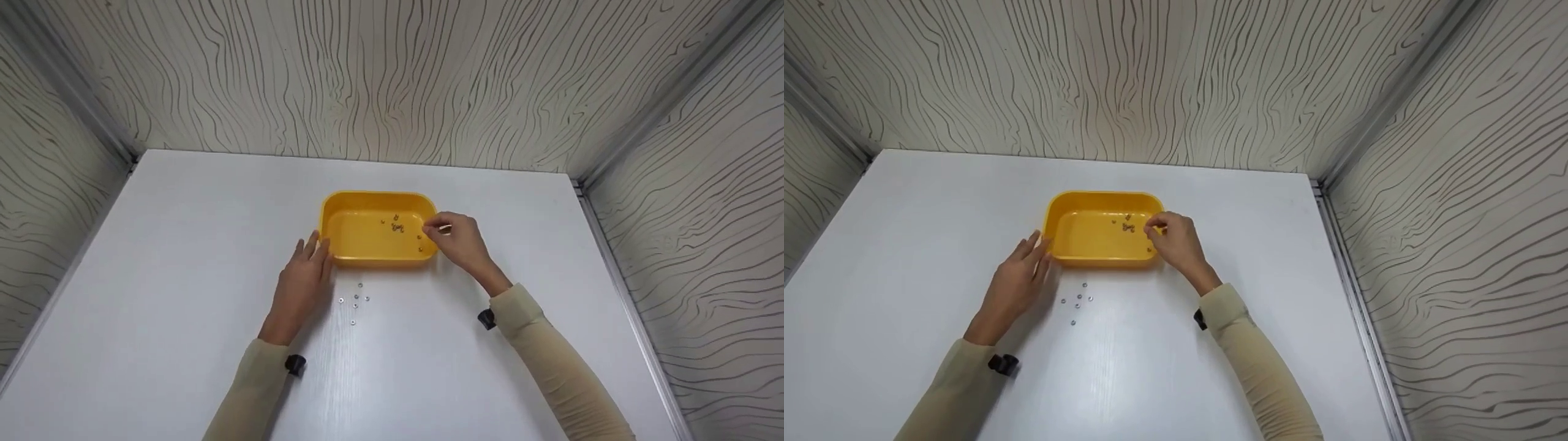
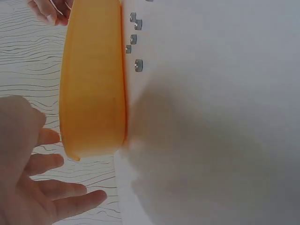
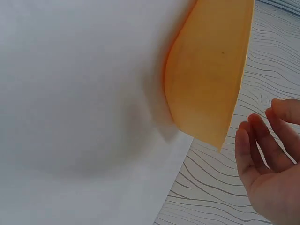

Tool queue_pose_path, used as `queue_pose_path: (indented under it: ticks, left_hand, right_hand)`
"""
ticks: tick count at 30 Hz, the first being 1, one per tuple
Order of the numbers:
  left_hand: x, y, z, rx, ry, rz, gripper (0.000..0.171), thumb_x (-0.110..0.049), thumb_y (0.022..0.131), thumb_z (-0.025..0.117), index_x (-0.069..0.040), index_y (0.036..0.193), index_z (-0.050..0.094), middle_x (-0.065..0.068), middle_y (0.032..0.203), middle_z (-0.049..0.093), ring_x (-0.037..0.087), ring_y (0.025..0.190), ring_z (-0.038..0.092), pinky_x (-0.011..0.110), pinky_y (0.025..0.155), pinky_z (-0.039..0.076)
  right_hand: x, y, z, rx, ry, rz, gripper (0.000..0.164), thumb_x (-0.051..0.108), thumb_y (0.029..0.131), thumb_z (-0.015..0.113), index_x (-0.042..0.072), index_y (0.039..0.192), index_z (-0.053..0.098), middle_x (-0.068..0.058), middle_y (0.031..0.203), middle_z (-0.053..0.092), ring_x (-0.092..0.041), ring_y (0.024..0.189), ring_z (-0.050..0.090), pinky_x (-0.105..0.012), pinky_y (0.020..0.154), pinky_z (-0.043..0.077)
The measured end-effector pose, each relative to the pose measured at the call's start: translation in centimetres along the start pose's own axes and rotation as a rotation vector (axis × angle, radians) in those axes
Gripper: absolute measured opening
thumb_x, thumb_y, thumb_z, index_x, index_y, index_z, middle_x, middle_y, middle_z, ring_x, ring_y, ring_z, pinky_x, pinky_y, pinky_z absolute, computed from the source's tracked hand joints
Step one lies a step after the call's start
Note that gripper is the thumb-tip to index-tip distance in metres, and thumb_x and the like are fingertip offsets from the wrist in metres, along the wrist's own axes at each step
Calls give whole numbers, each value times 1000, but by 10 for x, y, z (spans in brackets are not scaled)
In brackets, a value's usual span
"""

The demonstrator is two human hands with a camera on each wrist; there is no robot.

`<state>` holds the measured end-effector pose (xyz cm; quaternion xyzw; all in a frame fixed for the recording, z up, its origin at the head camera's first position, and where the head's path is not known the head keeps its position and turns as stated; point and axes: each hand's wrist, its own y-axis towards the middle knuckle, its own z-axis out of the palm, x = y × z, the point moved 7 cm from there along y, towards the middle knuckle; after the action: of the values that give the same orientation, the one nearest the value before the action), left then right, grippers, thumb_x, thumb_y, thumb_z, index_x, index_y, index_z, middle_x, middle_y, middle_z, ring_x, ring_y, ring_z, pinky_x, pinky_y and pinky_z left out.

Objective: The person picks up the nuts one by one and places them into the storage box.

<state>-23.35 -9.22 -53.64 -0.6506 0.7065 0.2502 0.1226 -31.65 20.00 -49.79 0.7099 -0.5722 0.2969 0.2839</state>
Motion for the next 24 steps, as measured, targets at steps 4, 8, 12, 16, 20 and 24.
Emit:
queue_pose_path:
  ticks: [4,8,12,16,20,24]
  left_hand:
    - [-9,-12,-17,-165,55,69,35,-23,107,61,0,131,70,21,127,74,39,114,74,49,93,65]
    - [-16,-24,-22,-229,100,151,23,-20,104,65,0,108,76,13,86,74,27,71,71,40,63,64]
    - [-18,-33,-15,-158,116,208,19,-19,103,65,-3,100,77,9,78,72,24,64,68,39,58,60]
    - [-19,-38,-4,-28,123,242,17,-17,102,65,-6,98,77,6,76,70,22,63,65,38,59,58]
    - [-19,-40,5,38,126,256,16,-17,102,65,-7,98,77,3,72,65,19,59,56,36,57,54]
    - [-18,-40,9,37,121,269,14,-16,101,67,-7,97,77,3,71,65,18,59,56,35,57,55]
  right_hand:
    - [-4,-9,6,-10,-72,-18,26,24,99,73,5,117,76,-13,136,69,-33,133,61,-53,118,49]
    - [-12,-15,17,38,-146,28,52,37,99,71,7,141,63,-20,162,44,-40,152,42,-58,128,35]
    - [-17,-19,28,72,-171,65,70,38,101,68,9,160,42,-22,174,21,-43,158,34,-59,128,34]
    - [-21,-20,40,123,-197,98,79,40,105,61,9,168,24,-20,178,4,-40,163,23,-56,131,29]
    - [-27,-20,51,195,-215,153,91,48,109,50,3,168,-3,-19,177,-13,-35,166,11,-51,135,20]
    - [-30,-19,56,194,-198,190,94,47,110,46,2,166,-14,-22,177,-7,-34,160,31,-49,132,30]
